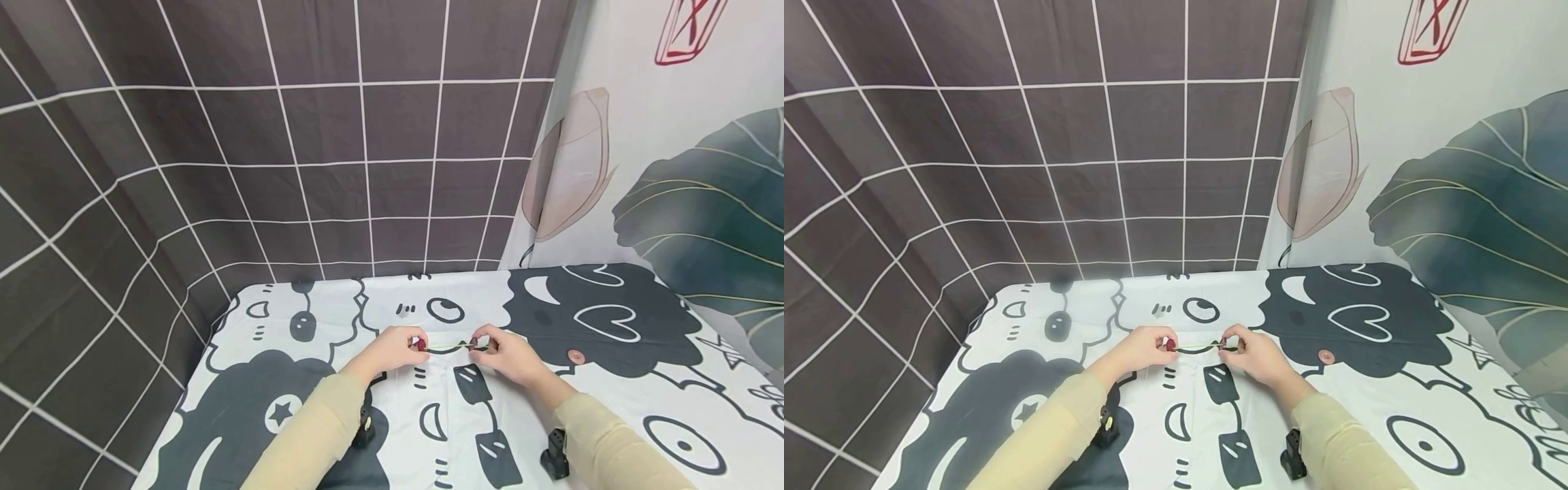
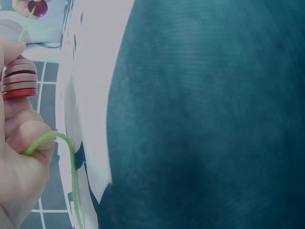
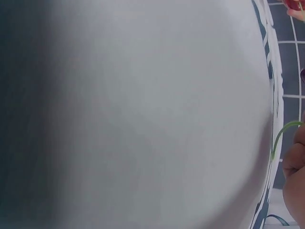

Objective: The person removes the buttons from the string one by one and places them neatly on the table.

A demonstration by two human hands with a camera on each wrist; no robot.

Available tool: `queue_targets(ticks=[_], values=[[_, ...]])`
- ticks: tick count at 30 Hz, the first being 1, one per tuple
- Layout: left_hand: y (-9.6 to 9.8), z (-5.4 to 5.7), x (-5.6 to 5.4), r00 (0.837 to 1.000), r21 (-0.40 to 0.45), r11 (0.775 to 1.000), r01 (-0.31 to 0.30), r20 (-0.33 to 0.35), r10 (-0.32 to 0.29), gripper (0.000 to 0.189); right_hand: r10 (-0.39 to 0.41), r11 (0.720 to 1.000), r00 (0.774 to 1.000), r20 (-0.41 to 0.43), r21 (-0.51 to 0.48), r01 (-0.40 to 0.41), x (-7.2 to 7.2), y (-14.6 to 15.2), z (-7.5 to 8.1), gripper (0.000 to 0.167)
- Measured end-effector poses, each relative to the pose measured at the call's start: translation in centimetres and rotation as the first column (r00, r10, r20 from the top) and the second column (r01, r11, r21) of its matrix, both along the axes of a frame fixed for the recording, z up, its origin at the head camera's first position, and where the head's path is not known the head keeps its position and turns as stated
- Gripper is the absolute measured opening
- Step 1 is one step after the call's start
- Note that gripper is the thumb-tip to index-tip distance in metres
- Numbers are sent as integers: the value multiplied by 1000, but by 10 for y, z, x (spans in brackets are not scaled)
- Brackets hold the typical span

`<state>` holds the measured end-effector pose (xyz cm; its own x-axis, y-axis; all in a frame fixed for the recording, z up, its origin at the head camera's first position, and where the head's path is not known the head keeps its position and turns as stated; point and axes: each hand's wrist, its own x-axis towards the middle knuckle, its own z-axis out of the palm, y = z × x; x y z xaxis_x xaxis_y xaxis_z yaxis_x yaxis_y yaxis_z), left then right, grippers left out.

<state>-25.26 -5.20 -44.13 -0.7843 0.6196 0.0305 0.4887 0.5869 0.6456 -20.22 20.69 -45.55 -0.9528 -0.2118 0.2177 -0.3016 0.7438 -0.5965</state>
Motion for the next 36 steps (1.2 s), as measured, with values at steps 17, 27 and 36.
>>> queue_targets(ticks=[17, 27, 36], values=[[1, 0, 1, 1000, -16, 1000, -3, 3, 3, 10, -41, 999, 999, -13, 19, 42, 2, 18, -3, 21], [2, 0, 1, 1000, -14, 1000, 5, 22, -5, 11, -48, 999, 999, -20, 23, 48, 4, 25, -2, 21], [2, 0, 2, 1000, -8, 1000, -6, 23, 6, 11, -69, 997, 997, 15, 38, 69, 5, 33, -1, 26]])
